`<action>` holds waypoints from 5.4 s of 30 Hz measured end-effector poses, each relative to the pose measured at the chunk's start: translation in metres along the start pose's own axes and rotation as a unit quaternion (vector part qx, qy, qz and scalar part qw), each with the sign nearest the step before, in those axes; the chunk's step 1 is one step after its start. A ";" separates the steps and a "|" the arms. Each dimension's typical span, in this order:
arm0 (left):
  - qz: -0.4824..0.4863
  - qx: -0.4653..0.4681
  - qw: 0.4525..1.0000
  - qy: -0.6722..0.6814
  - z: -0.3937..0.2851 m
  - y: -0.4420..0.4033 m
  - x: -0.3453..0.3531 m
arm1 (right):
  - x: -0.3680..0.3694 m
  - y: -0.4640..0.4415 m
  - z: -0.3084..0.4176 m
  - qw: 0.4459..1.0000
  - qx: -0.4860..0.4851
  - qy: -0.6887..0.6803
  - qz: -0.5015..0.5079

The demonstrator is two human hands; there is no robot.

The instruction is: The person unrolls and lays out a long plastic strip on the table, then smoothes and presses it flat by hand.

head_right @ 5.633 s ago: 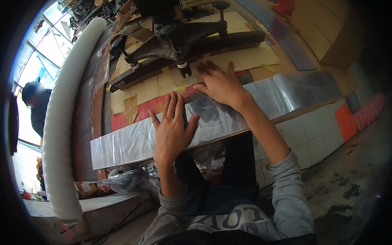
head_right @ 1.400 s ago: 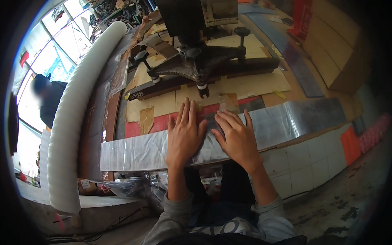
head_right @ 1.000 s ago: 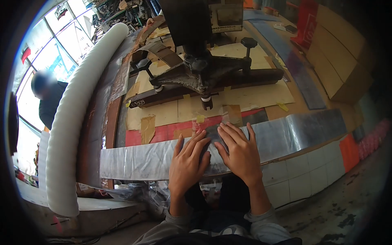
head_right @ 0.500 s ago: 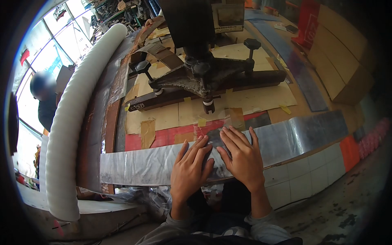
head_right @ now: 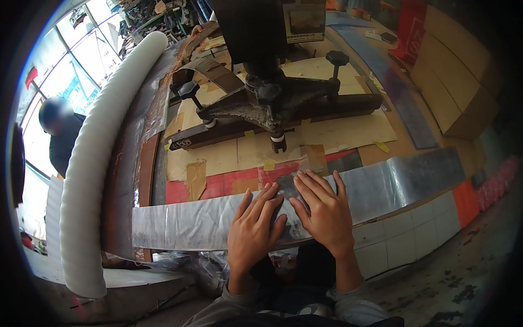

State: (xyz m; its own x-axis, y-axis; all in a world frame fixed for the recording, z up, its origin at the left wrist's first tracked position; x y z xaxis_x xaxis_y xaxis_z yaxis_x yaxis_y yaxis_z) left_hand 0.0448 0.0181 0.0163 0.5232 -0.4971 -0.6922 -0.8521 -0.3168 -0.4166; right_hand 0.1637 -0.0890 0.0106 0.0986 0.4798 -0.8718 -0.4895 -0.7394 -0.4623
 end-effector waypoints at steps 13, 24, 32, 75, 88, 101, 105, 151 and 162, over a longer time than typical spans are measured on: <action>0.014 0.003 1.000 -0.021 0.001 0.000 0.000 | 0.000 0.000 -0.001 1.000 0.002 -0.001 -0.002; -0.013 0.051 0.999 -0.002 -0.010 0.016 -0.005 | 0.001 0.003 -0.002 1.000 0.008 -0.019 -0.007; -0.227 0.007 0.960 0.162 -0.007 0.115 0.023 | 0.003 0.005 -0.004 0.999 0.000 -0.028 -0.021; -0.048 -0.165 0.944 0.282 -0.007 0.089 -0.019 | -0.020 0.016 -0.020 0.980 -0.051 -0.176 0.072; 0.017 -0.038 0.997 -0.066 0.005 0.006 -0.050 | -0.024 0.019 -0.024 0.970 -0.055 -0.215 0.098; -0.023 -0.014 0.998 -0.052 0.023 -0.023 -0.016 | -0.027 0.022 -0.025 0.969 -0.057 -0.227 0.082; -0.074 0.024 0.997 0.021 0.016 -0.027 -0.020 | -0.037 0.022 -0.025 0.956 -0.073 -0.280 0.051; -0.074 -0.163 0.907 0.382 -0.035 0.056 0.011 | -0.007 -0.010 -0.016 0.904 0.283 -0.316 0.053; -0.079 -0.150 0.897 0.408 -0.043 0.070 0.011 | -0.020 -0.008 -0.014 0.915 0.268 -0.294 0.071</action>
State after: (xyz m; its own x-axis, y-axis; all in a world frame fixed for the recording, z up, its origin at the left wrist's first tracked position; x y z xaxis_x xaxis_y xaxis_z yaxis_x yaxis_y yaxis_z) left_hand -0.0089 -0.0443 0.0047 0.5767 -0.8135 0.0757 -0.7886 -0.5784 -0.2087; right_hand 0.1778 -0.0992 0.0293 -0.4046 0.6853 -0.6056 -0.8316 -0.5512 -0.0682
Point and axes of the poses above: each hand's wrist, its own y-axis away from the middle knuckle, its own x-axis out of the palm, z = x × y, the point moved 2 cm from there along -y, towards the middle knuckle, and after that the axes turned 14 degrees about y, right-handed, at the moved point
